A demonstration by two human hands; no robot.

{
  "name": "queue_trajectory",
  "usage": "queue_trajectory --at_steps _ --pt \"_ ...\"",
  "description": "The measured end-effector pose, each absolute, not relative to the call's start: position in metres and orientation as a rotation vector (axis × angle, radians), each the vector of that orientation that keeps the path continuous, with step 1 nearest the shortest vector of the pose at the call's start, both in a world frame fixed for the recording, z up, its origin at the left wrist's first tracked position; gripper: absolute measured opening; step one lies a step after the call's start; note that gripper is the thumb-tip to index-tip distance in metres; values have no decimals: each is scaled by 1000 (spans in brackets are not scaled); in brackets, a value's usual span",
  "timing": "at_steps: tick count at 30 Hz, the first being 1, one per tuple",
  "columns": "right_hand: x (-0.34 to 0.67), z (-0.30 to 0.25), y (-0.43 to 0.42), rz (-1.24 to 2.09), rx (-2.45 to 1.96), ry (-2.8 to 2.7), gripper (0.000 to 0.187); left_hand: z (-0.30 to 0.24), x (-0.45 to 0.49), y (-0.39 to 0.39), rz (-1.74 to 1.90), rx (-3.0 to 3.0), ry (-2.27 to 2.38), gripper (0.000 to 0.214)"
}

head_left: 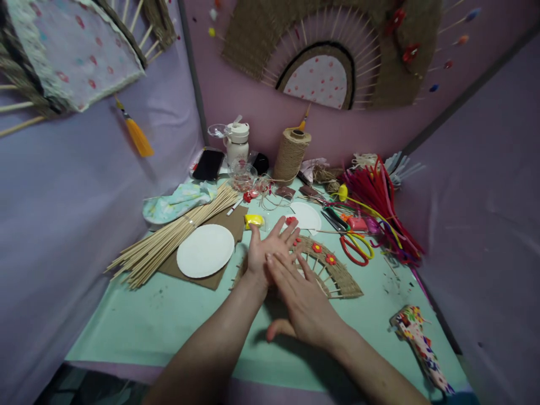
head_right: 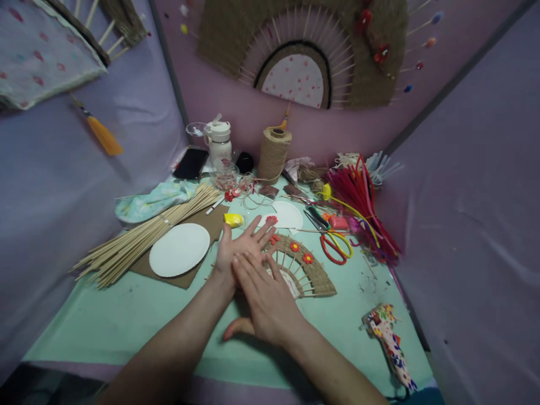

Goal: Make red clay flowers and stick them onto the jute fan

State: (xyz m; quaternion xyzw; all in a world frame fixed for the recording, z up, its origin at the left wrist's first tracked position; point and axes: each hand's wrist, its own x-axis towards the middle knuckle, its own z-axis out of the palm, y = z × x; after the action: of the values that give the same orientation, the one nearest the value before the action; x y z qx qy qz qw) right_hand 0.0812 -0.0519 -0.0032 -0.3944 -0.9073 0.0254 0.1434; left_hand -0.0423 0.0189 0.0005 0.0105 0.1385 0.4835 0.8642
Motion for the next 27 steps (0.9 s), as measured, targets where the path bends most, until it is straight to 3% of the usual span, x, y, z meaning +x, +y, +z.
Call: queue_trajectory --at_steps 14,21,27 --pt "88 -6 -49 101 -1220 -2548 119 -4 -38 17 989 -10 263 75" --pt "90 -2 -45 479 -1163 -2304 101 -2 -33 16 1042 0 203 69" --pt "87 -14 -42 479 -1196 -2320 100 -3 -34 18 1064 11 260 64"
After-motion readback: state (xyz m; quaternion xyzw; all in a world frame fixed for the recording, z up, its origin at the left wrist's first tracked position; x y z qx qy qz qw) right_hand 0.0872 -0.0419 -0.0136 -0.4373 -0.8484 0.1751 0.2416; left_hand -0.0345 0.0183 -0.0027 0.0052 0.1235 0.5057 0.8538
